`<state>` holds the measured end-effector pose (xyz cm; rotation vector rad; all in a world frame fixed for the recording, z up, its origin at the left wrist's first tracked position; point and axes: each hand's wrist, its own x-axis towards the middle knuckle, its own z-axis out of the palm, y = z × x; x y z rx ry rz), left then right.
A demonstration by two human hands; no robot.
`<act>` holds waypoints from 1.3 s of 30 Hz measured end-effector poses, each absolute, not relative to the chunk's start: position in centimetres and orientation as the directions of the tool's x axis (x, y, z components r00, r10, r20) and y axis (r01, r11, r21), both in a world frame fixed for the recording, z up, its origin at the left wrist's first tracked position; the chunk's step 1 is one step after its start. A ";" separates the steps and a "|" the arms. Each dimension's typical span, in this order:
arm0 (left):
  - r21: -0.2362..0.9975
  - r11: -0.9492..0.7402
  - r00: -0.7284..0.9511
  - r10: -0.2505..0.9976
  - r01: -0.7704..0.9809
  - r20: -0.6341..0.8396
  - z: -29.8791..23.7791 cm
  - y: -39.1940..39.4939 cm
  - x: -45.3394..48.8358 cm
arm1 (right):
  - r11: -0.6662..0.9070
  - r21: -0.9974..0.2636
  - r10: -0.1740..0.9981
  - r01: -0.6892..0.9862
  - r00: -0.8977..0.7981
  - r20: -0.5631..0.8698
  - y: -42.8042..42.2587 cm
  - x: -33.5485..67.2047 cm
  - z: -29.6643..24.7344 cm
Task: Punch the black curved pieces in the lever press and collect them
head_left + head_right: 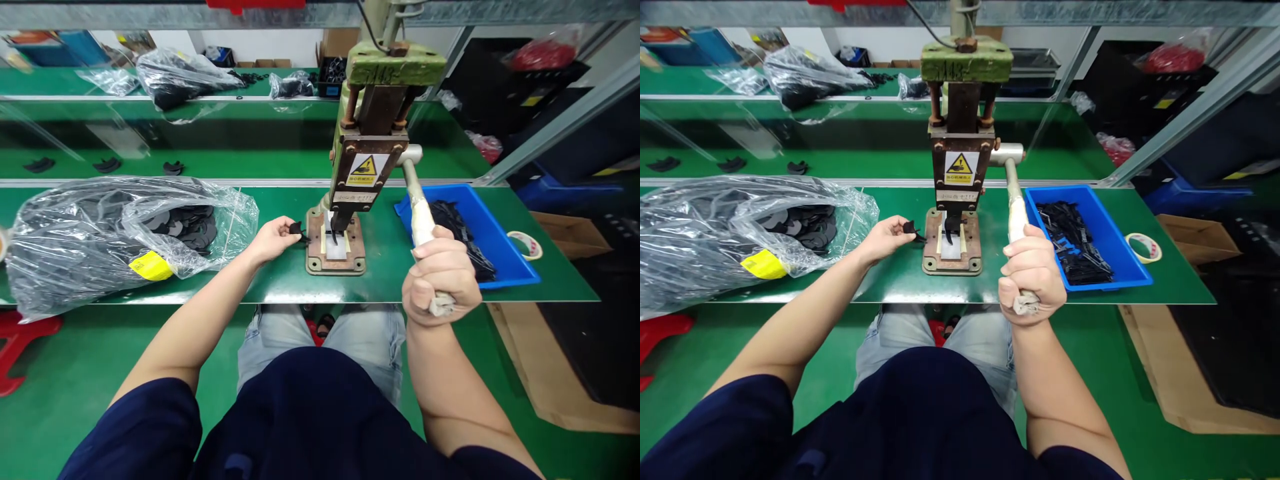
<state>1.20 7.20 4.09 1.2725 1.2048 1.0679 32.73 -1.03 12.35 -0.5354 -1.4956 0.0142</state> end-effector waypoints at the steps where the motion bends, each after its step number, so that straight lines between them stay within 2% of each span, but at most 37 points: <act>1: 0.997 0.043 0.109 0.993 0.061 -0.050 4.3 7.5 1.6 | 0.880 -0.351 0.336 0.321 0.103 0.936 -1.0 32.7 12.3; 7: 0.986 0.160 0.195 0.966 0.054 -0.168 4.8 9.3 4.8 | 0.883 -0.336 0.324 0.327 0.093 0.942 -1.0 32.7 12.4; 16: 0.961 0.262 0.194 0.942 0.085 -0.274 4.4 10.3 7.2 | 0.901 -0.323 0.315 0.288 0.077 0.946 -1.0 32.9 12.5; 22: 0.962 0.263 0.225 0.936 0.069 -0.272 4.1 10.6 6.6 | 0.901 -0.328 0.324 0.285 0.062 0.944 -0.9 33.1 12.4; 30: 0.951 0.269 0.222 0.928 0.155 -0.299 4.3 10.8 6.5 | 0.884 -0.349 0.341 0.313 0.079 0.937 -1.0 33.0 12.2; 39: 0.857 0.483 0.250 0.820 0.180 -0.515 5.1 11.8 6.5 | 0.884 -0.337 0.324 0.324 0.096 0.941 -0.8 33.1 12.1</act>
